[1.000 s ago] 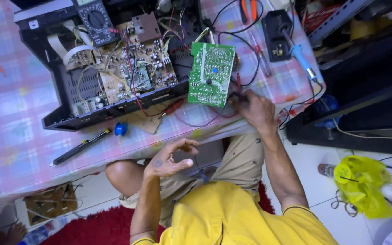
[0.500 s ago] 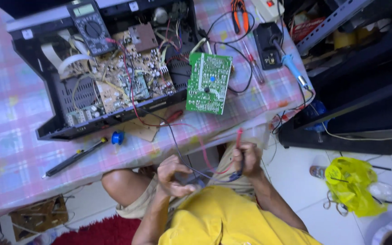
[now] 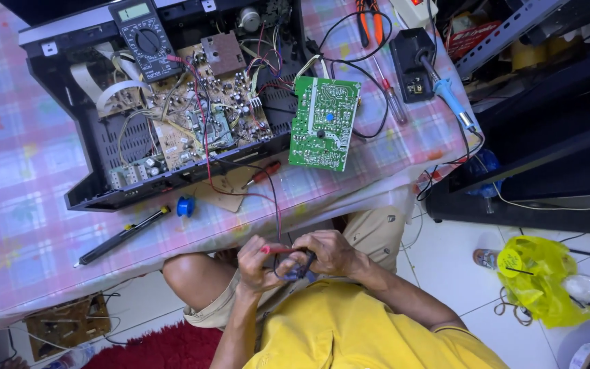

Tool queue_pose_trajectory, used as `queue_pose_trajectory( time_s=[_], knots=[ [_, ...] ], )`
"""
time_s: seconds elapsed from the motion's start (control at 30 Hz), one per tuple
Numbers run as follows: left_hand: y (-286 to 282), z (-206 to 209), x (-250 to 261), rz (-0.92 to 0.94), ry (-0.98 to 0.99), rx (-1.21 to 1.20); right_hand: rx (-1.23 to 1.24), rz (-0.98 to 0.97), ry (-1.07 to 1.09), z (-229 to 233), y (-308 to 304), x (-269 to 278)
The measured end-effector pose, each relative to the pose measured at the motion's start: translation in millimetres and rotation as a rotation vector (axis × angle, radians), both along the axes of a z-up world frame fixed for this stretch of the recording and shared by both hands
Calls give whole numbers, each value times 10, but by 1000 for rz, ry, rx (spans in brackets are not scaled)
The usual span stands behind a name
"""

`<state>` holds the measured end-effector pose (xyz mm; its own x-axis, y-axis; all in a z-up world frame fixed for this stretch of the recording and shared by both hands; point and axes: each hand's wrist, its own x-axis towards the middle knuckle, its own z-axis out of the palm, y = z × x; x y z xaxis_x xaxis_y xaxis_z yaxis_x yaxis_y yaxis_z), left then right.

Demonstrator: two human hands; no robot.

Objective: The person sits on the floor and works on a green circuit board placed on a low table. They use a soldering iron to apply heat to the board, then use a multimeter with probes to test connections. The person also handles a roll of blue tape and a small blue component.

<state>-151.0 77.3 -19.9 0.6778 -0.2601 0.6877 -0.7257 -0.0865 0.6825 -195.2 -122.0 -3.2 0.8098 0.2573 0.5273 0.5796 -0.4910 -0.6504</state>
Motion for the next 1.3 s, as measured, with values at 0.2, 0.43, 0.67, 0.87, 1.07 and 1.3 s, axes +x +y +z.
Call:
queue_pose_trajectory(
  time_s=[0.2,0.43,0.67,0.87,1.07,1.3],
  knots=[
    [29,26,19,48,152,-60,7,18,124,36,99,-5],
    [-30,93,56,53,229,-162,75,25,125,288,28,34],
    [-80,333,46,79,170,-86,206,66,185,435,-62,66],
    [-155,374,1,54,203,-92,321,170,288,450,80,33],
    [-87,248,24,51,190,-52,509,128,589,25,-76,-70],
    [54,260,-5,17,114,62,488,4,676,11,-346,-36]
  ],
)
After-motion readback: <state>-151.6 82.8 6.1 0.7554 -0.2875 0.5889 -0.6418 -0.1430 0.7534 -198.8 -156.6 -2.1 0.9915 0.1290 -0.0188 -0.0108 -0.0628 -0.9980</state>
